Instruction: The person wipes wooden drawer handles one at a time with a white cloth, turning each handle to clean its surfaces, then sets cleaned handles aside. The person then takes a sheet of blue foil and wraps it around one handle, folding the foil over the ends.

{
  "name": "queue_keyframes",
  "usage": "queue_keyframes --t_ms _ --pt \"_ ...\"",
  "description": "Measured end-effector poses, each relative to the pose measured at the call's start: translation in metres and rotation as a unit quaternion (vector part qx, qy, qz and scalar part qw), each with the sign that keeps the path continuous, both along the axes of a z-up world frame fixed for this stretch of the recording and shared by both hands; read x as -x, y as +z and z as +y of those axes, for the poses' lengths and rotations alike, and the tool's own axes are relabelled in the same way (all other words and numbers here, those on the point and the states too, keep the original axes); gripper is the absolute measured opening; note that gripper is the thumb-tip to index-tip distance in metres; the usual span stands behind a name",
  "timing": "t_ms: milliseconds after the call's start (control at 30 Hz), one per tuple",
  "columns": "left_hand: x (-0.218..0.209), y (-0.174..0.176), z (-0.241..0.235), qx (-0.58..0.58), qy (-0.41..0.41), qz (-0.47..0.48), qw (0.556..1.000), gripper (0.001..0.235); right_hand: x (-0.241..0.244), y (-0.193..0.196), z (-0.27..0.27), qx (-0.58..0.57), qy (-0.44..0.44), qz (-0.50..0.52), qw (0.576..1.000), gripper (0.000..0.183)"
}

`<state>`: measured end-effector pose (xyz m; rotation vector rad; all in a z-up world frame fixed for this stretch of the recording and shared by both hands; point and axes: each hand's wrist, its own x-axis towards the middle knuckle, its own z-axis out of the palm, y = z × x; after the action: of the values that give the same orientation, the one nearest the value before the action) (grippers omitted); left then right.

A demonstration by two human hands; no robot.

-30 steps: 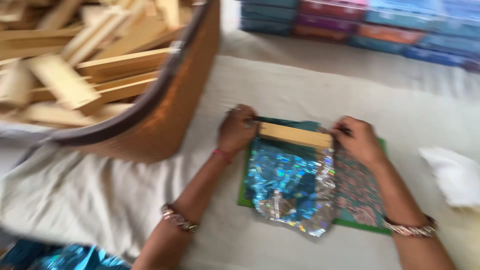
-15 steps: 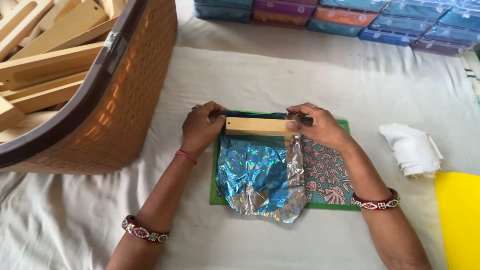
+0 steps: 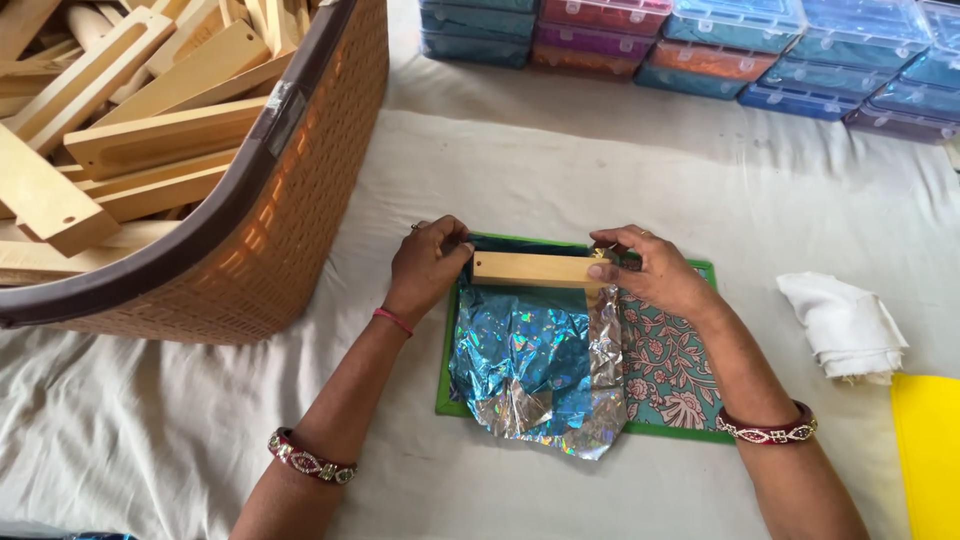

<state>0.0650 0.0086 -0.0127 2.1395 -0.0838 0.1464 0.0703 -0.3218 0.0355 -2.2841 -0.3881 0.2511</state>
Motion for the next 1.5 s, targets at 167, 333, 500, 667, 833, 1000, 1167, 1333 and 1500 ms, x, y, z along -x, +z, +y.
queue_keyframes --t_ms 167,333,500,667,833,1000,1167,1333,1500 --pt "0.001 -0.002 -0.001 0.021 -0.03 0.008 0.999 0.024 0.001 0.0 -0.002 -0.018 0.015 -0.001 1.0 0.073" --pt "0.006 0.017 0.0 -0.013 -0.057 0.056 0.997 0.033 0.002 0.001 0.0 0.007 0.009 -0.007 1.0 0.07" --pt "0.014 0.033 -0.001 -0.067 -0.097 0.041 0.992 0.059 0.001 0.001 -0.001 -0.002 0.007 -0.01 1.0 0.071" --pt "0.011 0.023 0.001 -0.059 -0.133 0.028 0.989 0.073 0.005 0.005 0.0 0.02 -0.001 -0.01 1.0 0.073" --pt "0.015 0.027 0.003 -0.028 -0.154 0.052 0.986 0.071 0.007 0.009 -0.002 0.041 0.04 -0.032 0.998 0.076" --pt "0.02 0.032 0.003 -0.042 -0.16 0.04 0.985 0.065 0.011 0.014 -0.001 0.011 0.074 -0.03 0.997 0.077" --pt "0.025 0.04 0.0 -0.068 -0.174 -0.013 0.982 0.053 0.015 0.015 0.003 0.021 0.099 -0.046 0.994 0.066" --pt "0.027 0.042 -0.008 -0.069 -0.138 -0.094 0.984 0.043 0.018 0.014 0.012 0.038 0.061 -0.137 0.988 0.056" --pt "0.026 0.046 -0.007 -0.069 -0.15 -0.143 0.976 0.036 0.019 0.01 0.014 -0.004 0.046 -0.146 0.988 0.049"
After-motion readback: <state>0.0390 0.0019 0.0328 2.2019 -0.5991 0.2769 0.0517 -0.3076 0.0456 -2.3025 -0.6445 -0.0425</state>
